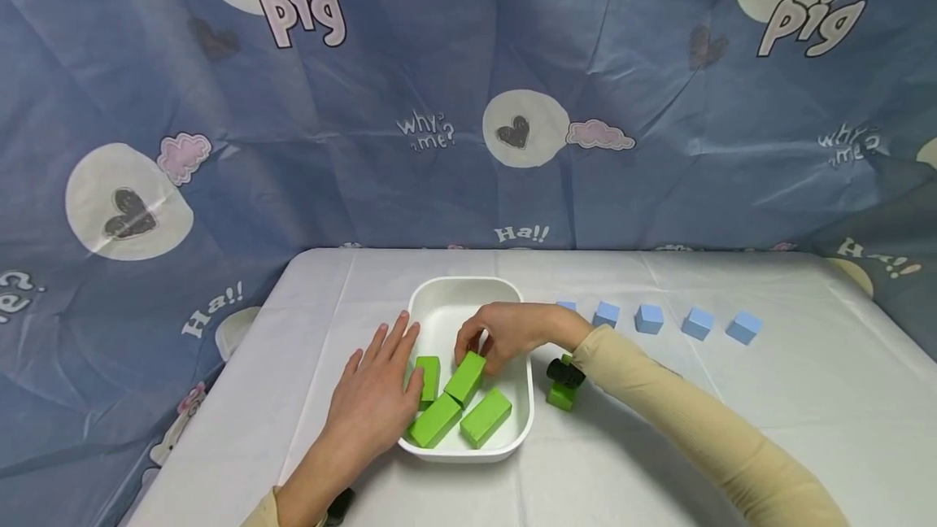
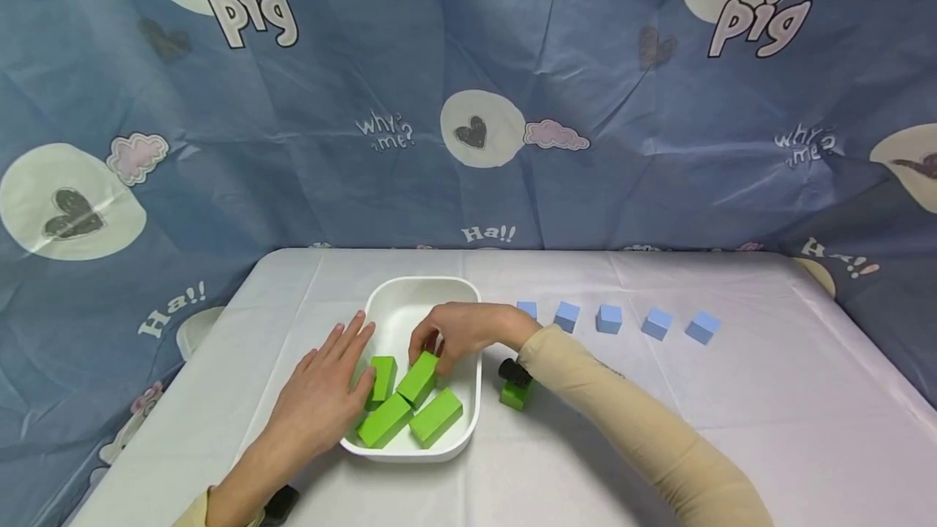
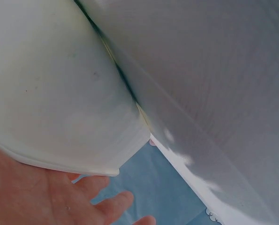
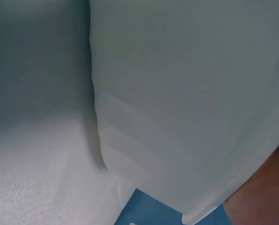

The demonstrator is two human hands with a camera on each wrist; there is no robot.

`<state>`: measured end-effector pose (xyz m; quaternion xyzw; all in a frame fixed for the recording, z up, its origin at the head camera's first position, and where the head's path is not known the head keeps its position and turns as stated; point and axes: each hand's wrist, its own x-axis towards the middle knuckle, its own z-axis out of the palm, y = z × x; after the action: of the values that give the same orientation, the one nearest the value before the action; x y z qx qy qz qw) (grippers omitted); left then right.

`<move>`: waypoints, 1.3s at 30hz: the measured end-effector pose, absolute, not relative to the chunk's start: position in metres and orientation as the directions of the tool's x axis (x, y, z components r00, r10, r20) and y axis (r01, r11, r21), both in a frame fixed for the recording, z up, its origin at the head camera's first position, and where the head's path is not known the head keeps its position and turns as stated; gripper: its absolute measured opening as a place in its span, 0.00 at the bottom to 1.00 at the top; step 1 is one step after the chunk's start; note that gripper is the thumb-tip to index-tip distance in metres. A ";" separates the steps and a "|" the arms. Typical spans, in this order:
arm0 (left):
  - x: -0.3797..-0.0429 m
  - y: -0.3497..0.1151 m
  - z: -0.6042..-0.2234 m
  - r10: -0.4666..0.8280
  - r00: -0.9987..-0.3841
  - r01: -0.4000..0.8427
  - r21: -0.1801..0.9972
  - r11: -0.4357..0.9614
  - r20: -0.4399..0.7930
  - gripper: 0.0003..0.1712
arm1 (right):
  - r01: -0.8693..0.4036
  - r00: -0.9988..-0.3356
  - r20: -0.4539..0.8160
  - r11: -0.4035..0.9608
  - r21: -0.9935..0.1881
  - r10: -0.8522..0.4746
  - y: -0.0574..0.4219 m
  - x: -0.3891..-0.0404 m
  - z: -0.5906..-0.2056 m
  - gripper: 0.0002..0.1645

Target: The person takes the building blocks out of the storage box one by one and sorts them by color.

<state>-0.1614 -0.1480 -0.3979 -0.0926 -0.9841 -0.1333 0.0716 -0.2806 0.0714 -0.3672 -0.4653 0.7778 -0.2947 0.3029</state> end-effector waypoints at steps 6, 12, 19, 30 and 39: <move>-0.161 -0.148 -0.397 0.164 -0.974 0.199 0.247 0.948 0.158 0.33 | -0.532 -0.370 -0.138 0.331 -0.779 -0.919 0.074 -0.282 -0.370 0.22; -0.160 -0.148 -0.397 0.162 -0.973 0.199 0.234 0.952 0.166 0.33 | -0.490 -0.350 -0.084 0.259 -0.832 -0.933 0.076 -0.284 -0.370 0.20; -0.160 -0.148 -0.397 0.165 -0.973 0.199 0.230 0.953 0.161 0.33 | -0.473 -0.352 -0.034 0.209 -0.856 -0.935 0.078 -0.286 -0.372 0.20; -0.162 -0.149 -0.396 0.172 -0.972 0.206 0.226 0.952 0.163 0.33 | -0.462 -0.417 0.044 0.170 -0.870 -0.908 0.083 -0.284 -0.366 0.16; -0.163 -0.150 -0.396 0.174 -0.970 0.210 0.231 0.950 0.170 0.33 | -0.457 -0.481 0.080 0.172 -0.873 -0.873 0.093 -0.276 -0.365 0.17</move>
<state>-0.1634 -0.1496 -0.3962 -0.0975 -0.9846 -0.1245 0.0740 -0.2758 0.0934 -0.3651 -0.4553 0.7305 -0.4547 0.2288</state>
